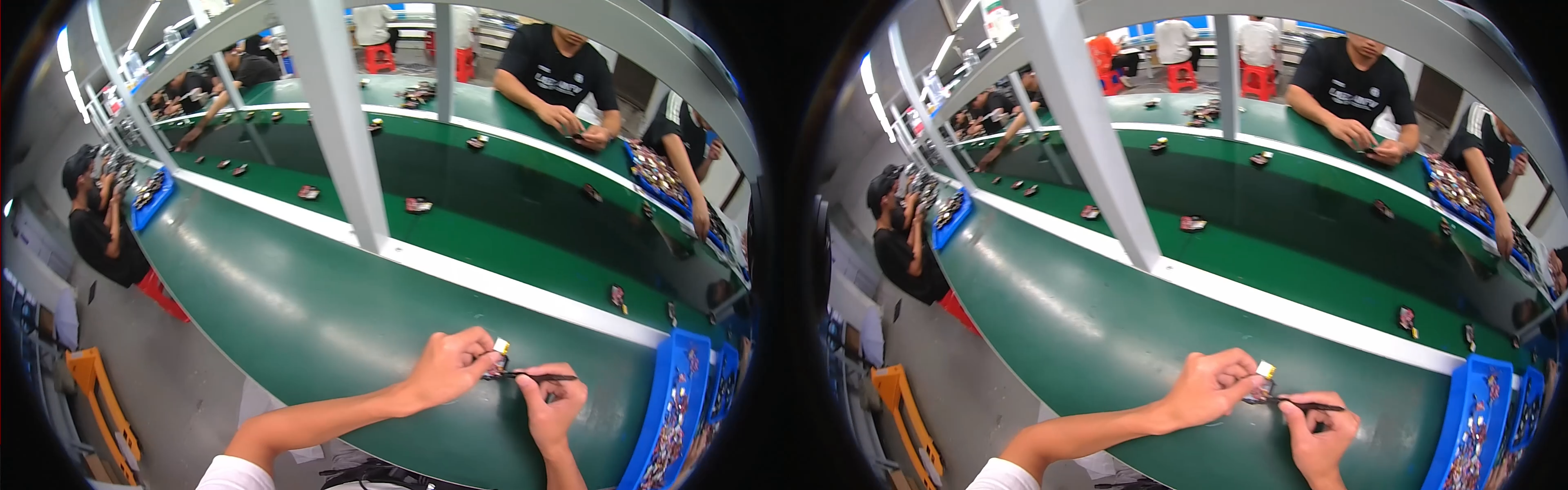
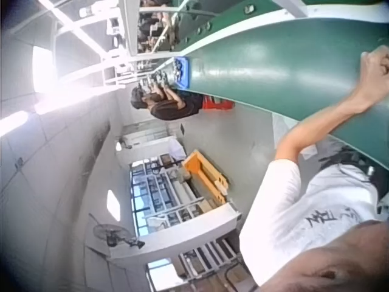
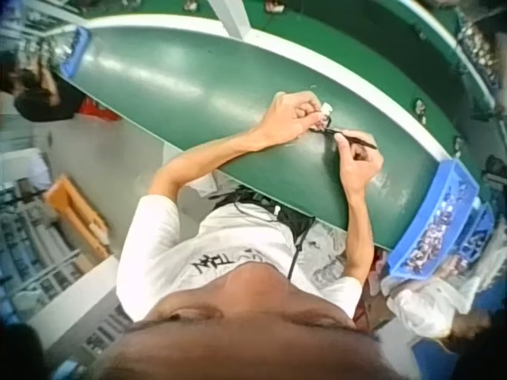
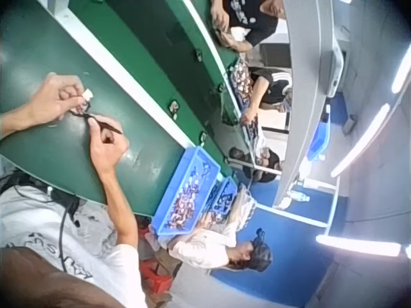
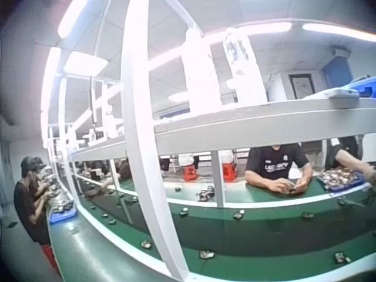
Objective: Assembling small electronic components onto circuit boards using tweezers on a factory production line.
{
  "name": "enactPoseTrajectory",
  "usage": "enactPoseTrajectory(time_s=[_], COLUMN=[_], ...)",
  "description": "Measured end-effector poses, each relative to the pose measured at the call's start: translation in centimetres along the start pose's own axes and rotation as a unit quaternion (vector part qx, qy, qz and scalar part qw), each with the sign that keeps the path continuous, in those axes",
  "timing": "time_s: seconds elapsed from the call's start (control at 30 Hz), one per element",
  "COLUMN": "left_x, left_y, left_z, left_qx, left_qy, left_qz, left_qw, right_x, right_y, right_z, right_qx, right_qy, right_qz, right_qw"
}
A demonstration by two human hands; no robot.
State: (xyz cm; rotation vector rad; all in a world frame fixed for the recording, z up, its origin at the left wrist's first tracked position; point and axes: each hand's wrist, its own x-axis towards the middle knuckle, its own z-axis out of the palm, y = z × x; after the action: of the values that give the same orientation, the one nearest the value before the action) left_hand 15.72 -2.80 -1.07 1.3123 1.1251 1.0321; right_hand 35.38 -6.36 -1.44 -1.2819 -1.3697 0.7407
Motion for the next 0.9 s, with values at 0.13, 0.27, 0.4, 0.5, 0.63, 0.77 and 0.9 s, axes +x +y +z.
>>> enactPoseTrajectory(time_s=[0.13,0.27,0.4,0.5,0.63,0.77,0.9], left_x=[0.0,0.1,0.5,0.1,0.2,0.4,0.5], left_y=[0.6,1.1,0.4,0.7,1.7,1.7,1.3], left_z=[-0.4,-0.5,-0.4,-0.9,-1.1,-0.7,-0.6], left_qx=[0.016,-0.032,-0.095,-0.12,-0.105,-0.065,-0.081], left_qy=[-0.008,-0.033,-0.071,-0.056,-0.064,-0.063,-0.069], left_qz=[-0.019,-0.077,-0.094,-0.114,-0.118,-0.101,-0.108], left_qw=[1.0,0.996,0.988,0.985,0.985,0.991,0.988], right_x=[0.1,-0.1,0.0,0.5,0.9,0.9,0.8], right_y=[-0.4,-0.5,-0.4,-1.3,-0.3,-0.6,0.1], right_z=[-0.4,-0.5,-0.6,0.0,-0.2,-0.9,-1.6], right_qx=[0.001,0.008,0.047,0.125,0.177,0.184,0.182], right_qy=[-0.048,-0.043,-0.023,-0.026,-0.06,-0.06,-0.093], right_qz=[0.002,0.018,0.043,0.097,0.136,0.141,0.15], right_qw=[0.999,0.999,0.998,0.987,0.973,0.971,0.967])
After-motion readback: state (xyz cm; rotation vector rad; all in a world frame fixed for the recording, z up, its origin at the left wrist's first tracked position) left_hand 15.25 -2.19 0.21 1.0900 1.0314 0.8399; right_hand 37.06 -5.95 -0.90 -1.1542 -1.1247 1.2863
